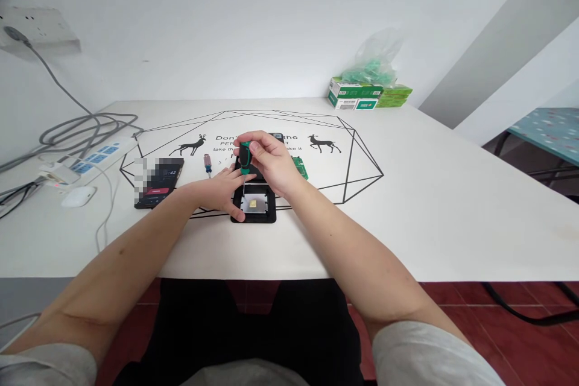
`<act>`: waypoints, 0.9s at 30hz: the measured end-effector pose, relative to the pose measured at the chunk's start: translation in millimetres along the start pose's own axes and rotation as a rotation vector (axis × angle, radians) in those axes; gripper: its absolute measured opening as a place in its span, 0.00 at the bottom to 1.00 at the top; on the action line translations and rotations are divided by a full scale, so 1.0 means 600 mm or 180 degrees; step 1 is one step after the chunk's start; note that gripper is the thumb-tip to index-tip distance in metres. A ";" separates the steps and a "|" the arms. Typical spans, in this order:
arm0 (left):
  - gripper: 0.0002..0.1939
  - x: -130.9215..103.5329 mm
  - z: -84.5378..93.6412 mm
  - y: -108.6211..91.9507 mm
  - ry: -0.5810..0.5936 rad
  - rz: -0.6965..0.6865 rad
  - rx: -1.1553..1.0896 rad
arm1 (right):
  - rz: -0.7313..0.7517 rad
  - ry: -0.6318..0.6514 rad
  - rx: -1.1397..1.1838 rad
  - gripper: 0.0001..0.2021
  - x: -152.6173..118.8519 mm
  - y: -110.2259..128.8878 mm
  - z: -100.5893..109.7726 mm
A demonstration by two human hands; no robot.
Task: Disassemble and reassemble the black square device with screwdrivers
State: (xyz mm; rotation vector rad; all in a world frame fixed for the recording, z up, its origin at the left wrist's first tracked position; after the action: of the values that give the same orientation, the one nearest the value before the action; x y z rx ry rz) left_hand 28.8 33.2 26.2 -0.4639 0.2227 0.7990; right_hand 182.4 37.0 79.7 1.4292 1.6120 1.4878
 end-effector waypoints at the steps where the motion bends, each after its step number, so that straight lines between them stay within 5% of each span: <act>1: 0.74 0.000 0.000 0.000 -0.0007 -0.0008 -0.0001 | -0.0063 0.0092 0.0065 0.23 -0.002 0.000 -0.005; 17: 0.74 -0.001 -0.001 0.001 0.0049 0.0068 -0.0020 | 0.0014 -0.0159 0.0087 0.21 -0.003 -0.002 -0.003; 22: 0.74 0.001 -0.001 0.002 -0.0009 0.0017 -0.0084 | 0.0299 -0.0382 -0.0396 0.27 -0.002 0.002 0.002; 27: 0.73 -0.001 0.000 -0.001 0.0035 0.0074 -0.0053 | 0.0448 -0.0355 -0.0525 0.19 -0.001 0.006 0.008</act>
State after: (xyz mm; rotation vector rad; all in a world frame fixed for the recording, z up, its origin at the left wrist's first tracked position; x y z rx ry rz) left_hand 28.5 32.4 26.6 -0.4820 0.2322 0.8218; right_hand 188.2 37.5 81.8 1.5285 1.3142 1.5506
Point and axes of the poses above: each hand's wrist, its own x-axis towards the middle knuckle, its own z-axis out of the back of the hand, y = z × x, the point moved 6 cm from there along x, towards the middle knuckle, and after that the axes turned 6 degrees about -z, right-handed, at the moved point
